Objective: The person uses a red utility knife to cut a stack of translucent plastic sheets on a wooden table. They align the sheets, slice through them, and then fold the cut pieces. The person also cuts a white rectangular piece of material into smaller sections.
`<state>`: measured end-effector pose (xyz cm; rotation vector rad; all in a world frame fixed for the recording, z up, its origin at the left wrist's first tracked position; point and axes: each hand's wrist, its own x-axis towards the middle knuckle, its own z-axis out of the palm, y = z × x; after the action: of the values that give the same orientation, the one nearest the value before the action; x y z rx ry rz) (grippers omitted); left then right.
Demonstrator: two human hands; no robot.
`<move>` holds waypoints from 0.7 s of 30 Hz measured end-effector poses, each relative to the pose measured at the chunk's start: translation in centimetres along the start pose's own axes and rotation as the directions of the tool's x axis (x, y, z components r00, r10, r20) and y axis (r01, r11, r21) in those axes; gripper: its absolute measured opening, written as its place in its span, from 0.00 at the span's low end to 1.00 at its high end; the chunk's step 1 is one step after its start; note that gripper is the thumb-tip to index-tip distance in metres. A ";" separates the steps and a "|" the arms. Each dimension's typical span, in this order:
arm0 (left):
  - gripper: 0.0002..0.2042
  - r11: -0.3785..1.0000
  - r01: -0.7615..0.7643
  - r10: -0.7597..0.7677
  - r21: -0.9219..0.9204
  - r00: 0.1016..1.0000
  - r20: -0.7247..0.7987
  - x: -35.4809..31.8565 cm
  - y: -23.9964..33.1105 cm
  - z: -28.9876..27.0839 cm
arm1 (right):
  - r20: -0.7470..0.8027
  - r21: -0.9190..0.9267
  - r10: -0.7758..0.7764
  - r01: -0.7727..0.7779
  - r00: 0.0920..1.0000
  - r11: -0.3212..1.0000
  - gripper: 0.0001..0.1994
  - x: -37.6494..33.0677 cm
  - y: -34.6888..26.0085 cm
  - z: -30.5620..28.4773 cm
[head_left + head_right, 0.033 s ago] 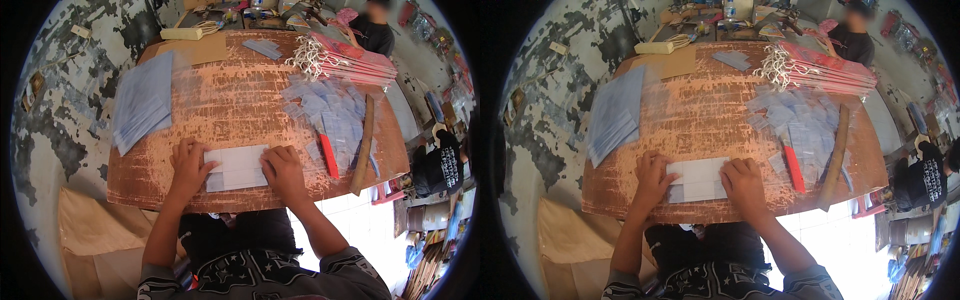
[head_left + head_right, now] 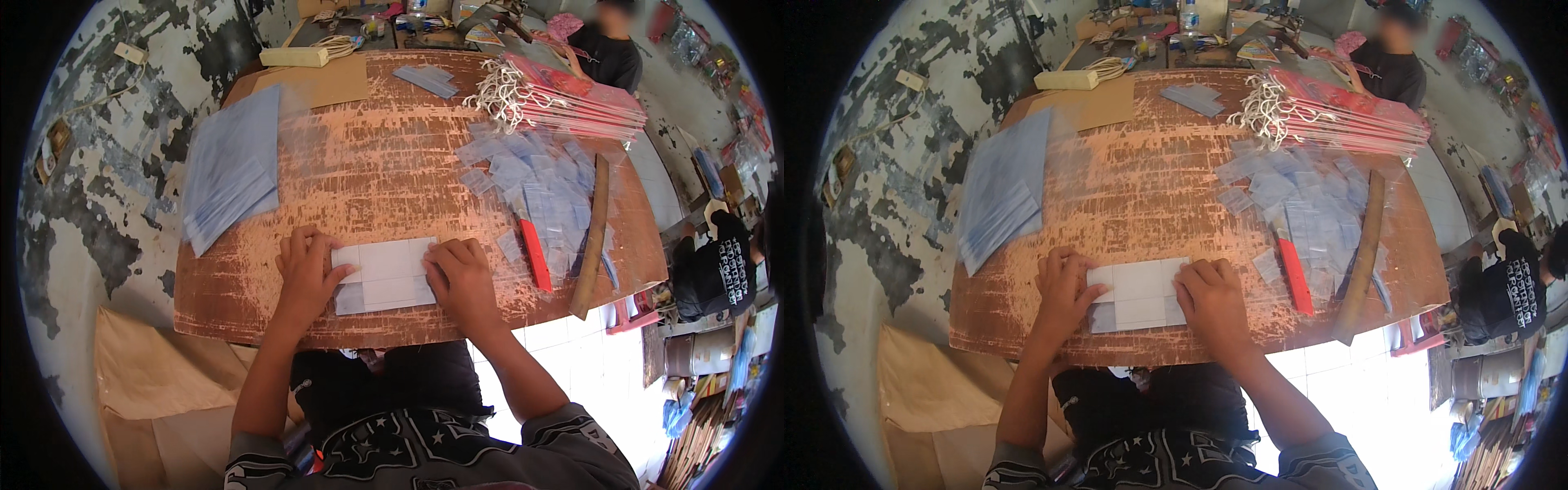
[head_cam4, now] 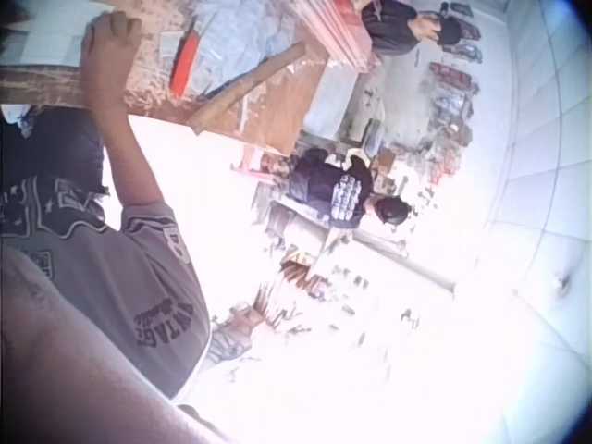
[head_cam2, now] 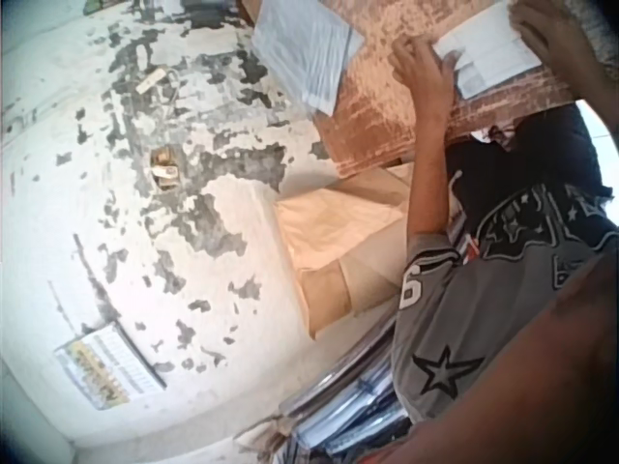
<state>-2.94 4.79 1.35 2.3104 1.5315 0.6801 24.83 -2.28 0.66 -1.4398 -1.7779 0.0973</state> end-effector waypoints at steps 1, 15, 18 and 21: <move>0.22 1.000 0.001 -0.001 0.003 1.000 0.006 0.1 -0.1 -0.1 | 0.011 0.003 0.015 -0.015 1.000 1.000 0.05 0.1 -0.2 -0.2; 0.24 0.998 0.038 -0.036 -0.053 0.999 0.033 0.3 -0.5 -0.4 | 0.002 -0.025 -0.017 0.017 1.000 1.000 0.05 0.1 -0.2 -0.1; 0.24 0.997 0.028 -0.028 -0.072 1.000 0.005 0.2 -0.6 -0.1 | -0.001 -0.024 -0.013 0.013 1.000 1.000 0.05 0.0 -0.2 -0.2; 0.22 0.994 0.063 -0.061 -0.086 0.998 0.025 0.3 -0.1 -0.4 | -0.010 -0.025 -0.016 0.015 1.000 1.000 0.05 0.0 -0.1 -0.3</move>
<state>-3.14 5.09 1.67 2.1903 1.5265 0.6879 24.92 -2.43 0.91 -1.4418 -1.7875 0.0595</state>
